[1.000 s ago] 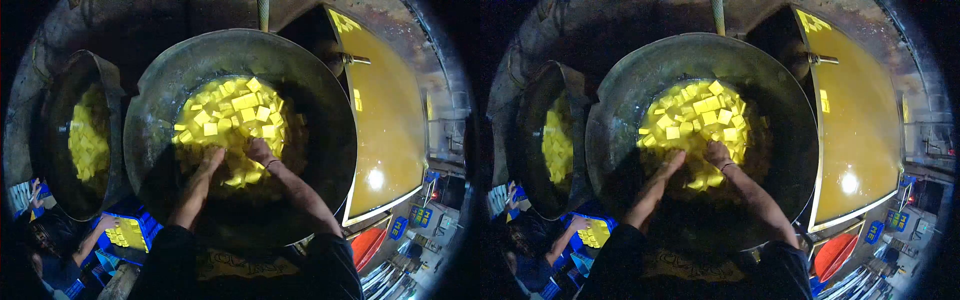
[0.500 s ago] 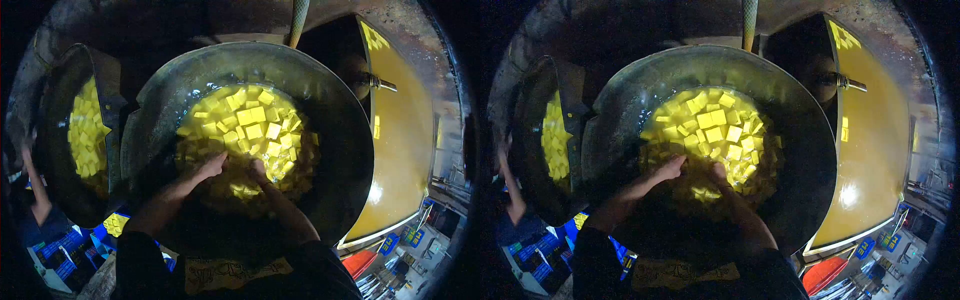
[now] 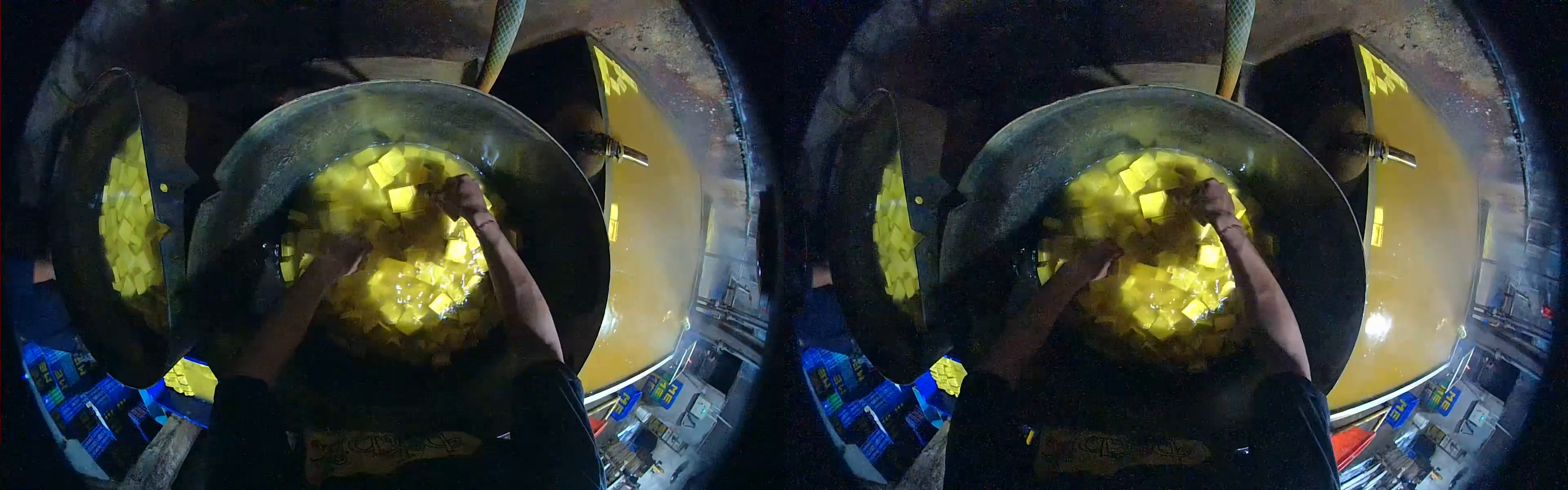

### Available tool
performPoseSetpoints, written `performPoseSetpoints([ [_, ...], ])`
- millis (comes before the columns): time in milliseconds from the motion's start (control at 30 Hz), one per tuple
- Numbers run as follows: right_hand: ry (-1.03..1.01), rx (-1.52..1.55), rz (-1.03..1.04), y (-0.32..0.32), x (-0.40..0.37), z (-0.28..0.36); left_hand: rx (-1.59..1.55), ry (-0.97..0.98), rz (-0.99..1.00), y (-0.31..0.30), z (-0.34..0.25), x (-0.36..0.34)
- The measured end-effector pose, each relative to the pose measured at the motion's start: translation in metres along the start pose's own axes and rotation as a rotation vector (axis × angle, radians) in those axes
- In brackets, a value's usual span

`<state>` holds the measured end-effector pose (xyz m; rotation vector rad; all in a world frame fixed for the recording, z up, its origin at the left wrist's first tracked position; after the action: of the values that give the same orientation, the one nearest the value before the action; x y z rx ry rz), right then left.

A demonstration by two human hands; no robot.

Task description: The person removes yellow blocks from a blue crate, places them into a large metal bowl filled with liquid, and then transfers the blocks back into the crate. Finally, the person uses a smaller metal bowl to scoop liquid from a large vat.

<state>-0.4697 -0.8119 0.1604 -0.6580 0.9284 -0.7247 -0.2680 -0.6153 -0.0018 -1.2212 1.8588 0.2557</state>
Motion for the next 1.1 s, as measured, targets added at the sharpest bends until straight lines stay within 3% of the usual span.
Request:
performPoseSetpoints([
  [67,0.027,-0.014,-0.131,0.033,0.040,-0.043,-0.280,0.333,0.083,0.011,0.026,0.042],
  [100,0.027,-0.014,-0.130,0.063,0.051,-0.062,-0.280,0.332,0.083,-0.002,0.013,0.034],
  [167,-0.440,0.824,-0.411,0.076,0.050,-0.060,-0.111,0.880,0.183,-0.039,-0.079,-0.045],
  [200,-0.442,0.828,-0.408,0.069,0.047,-0.050,-0.110,0.875,0.180,-0.050,-0.101,-0.067],
  [267,-0.236,0.704,0.066,0.081,0.045,-0.023,-0.718,-0.037,0.341,-0.041,-0.075,-0.064],
  [300,-0.288,0.802,0.196,0.080,0.035,-0.018,-0.718,-0.036,0.341,-0.037,-0.058,-0.053],
  [333,-0.345,0.502,0.265,0.075,0.024,-0.011,-0.687,0.110,0.306,-0.034,-0.036,-0.030],
  [367,-0.546,0.838,0.309,0.064,0.008,0.003,-0.655,0.257,0.273,-0.033,-0.029,-0.020],
  [400,-0.746,1.175,0.347,0.048,-0.012,0.013,-0.659,0.261,0.278,-0.030,-0.044,-0.030],
  [433,-0.394,0.589,0.334,0.046,-0.020,0.007,-0.748,0.435,0.098,-0.052,-0.080,-0.054],
  [467,-0.353,1.002,0.240,0.050,-0.020,-0.010,-0.832,0.605,-0.088,-0.073,-0.100,-0.073],
  [533,-0.034,0.993,0.278,0.033,-0.042,0.011,-0.670,0.699,-0.187,-0.052,-0.050,0.002],
  [567,-0.041,1.010,0.309,0.026,-0.050,0.024,-0.500,0.785,-0.286,-0.045,-0.037,0.022],
  [600,-0.048,1.027,0.340,0.025,-0.058,0.031,-0.775,0.584,-0.139,-0.040,-0.059,0.008],
  [633,-0.350,1.535,0.251,0.008,-0.078,0.047,-1.146,0.352,-0.030,-0.032,-0.081,-0.012],
  [667,-0.389,1.545,0.399,0.013,-0.077,0.063,-1.480,0.114,-0.011,-0.025,-0.105,-0.040],
  [767,-0.416,1.547,0.390,0.038,-0.076,0.079,-1.653,0.307,0.045,-0.022,-0.147,-0.045],
  [800,-0.389,1.383,0.291,0.052,-0.069,0.076,-1.739,0.390,0.059,-0.026,-0.160,-0.049],
  [867,-0.330,1.189,0.230,0.073,-0.058,0.075,-1.806,0.293,0.055,-0.012,-0.162,-0.051],
  [900,-0.581,0.734,-0.039,0.055,-0.068,0.090,-1.871,0.266,-0.086,-0.009,-0.150,-0.043],
  [933,-0.586,0.733,-0.037,0.058,-0.072,0.095,-1.931,0.237,-0.232,-0.008,-0.134,-0.038],
  [1000,-0.323,0.996,-0.149,0.054,-0.073,0.082,-1.956,0.140,-0.264,-0.001,-0.124,-0.039],
  [1033,-0.507,0.956,-0.170,0.031,-0.090,0.101,-1.981,0.211,-0.200,0.000,-0.134,-0.042],
  [1100,-0.438,0.873,-0.209,0.017,-0.100,0.117,-1.901,0.414,-0.072,-0.001,-0.141,-0.046],
])
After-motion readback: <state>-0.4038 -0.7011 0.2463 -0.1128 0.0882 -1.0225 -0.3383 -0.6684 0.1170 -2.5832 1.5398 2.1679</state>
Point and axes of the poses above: each hand's wrist, its own x-axis towards the middle knuckle, its own y-axis out of the palm, z = x × y, the point moved 9 cm from there along x, towards the middle knuckle, and after that the axes turned 3 degrees about -y, right-handed, at the moved point
